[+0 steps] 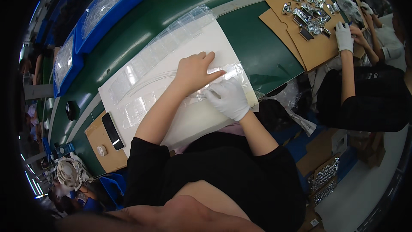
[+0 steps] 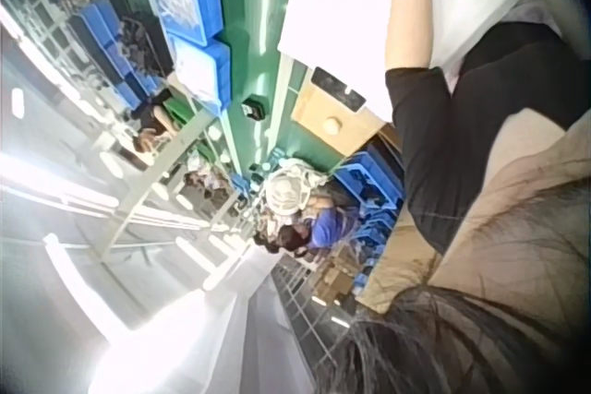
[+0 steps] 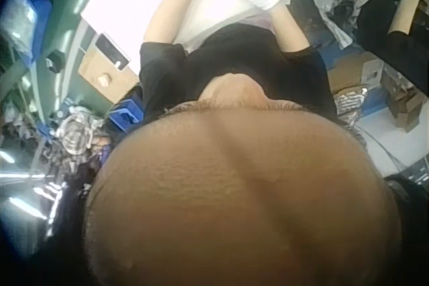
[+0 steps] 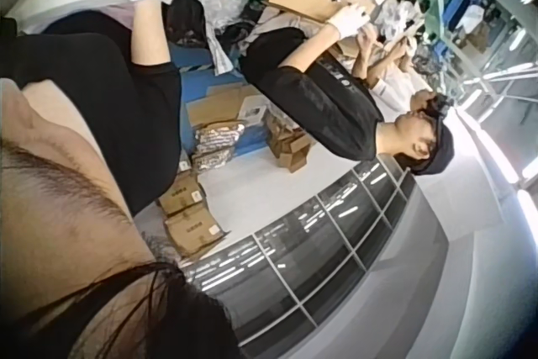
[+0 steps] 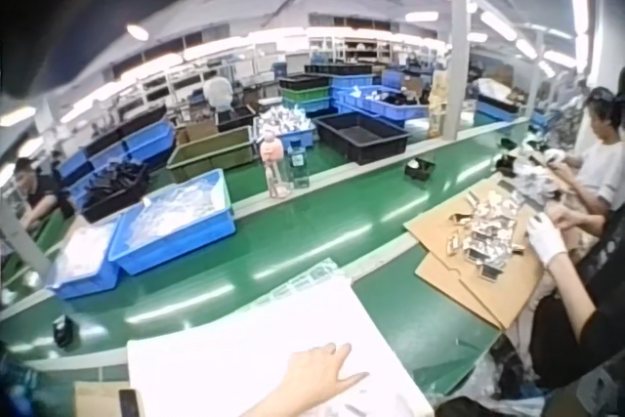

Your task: The person separates plastic film strips on the work surface and applies them to electronic devices by hand.

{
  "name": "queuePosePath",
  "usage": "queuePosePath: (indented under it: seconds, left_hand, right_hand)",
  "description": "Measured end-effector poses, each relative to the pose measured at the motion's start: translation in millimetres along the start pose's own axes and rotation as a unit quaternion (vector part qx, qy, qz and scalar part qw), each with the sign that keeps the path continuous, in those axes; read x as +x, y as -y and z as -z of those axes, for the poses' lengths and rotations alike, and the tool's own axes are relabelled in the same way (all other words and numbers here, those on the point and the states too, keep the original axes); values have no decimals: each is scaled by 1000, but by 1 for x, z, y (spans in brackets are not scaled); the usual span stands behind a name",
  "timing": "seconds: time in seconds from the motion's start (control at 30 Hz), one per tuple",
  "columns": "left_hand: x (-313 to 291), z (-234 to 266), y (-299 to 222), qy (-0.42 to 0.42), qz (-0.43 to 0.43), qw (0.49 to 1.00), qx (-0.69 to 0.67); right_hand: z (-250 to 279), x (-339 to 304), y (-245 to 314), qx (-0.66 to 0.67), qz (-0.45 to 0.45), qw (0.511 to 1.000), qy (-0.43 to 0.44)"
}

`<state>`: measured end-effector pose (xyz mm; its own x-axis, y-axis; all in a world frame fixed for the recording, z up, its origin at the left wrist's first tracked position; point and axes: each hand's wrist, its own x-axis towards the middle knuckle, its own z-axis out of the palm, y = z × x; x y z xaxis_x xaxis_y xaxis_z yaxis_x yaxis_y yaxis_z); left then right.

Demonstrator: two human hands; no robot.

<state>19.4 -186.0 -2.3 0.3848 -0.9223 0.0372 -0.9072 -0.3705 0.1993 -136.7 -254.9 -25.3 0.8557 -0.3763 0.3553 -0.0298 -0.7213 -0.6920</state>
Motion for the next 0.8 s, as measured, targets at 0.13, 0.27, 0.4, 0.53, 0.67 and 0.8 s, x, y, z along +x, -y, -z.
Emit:
queuePosePath:
  seconds: [0.13, 0.27, 0.4, 0.53, 0.67, 0.8]
  left_hand:
    - [26, -3, -17, 28, 78, 996, -18]
    - [32, -17, -23, -15, 70, 997, -22]
    - [33, -16, -17, -51, 48, 994, -86]
    - [29, 15, 9, 31, 72, 952, -295]
    - [-29, 7, 61, 3, -33, 983, -178]
    - [-43, 1, 69, -28, 6, 990, -140]
  right_hand:
    - [11, 4, 3, -26, 11, 1000, 1]
    - [8, 4, 2, -24, 15, 1000, -7]
    - [7, 3, 5, -20, 15, 1000, -12]
    - [12, 5, 7, -23, 16, 1000, -1]
    - [9, 2, 3, -36, -17, 998, 43]
    - [9, 1, 4, -37, -11, 999, 16]
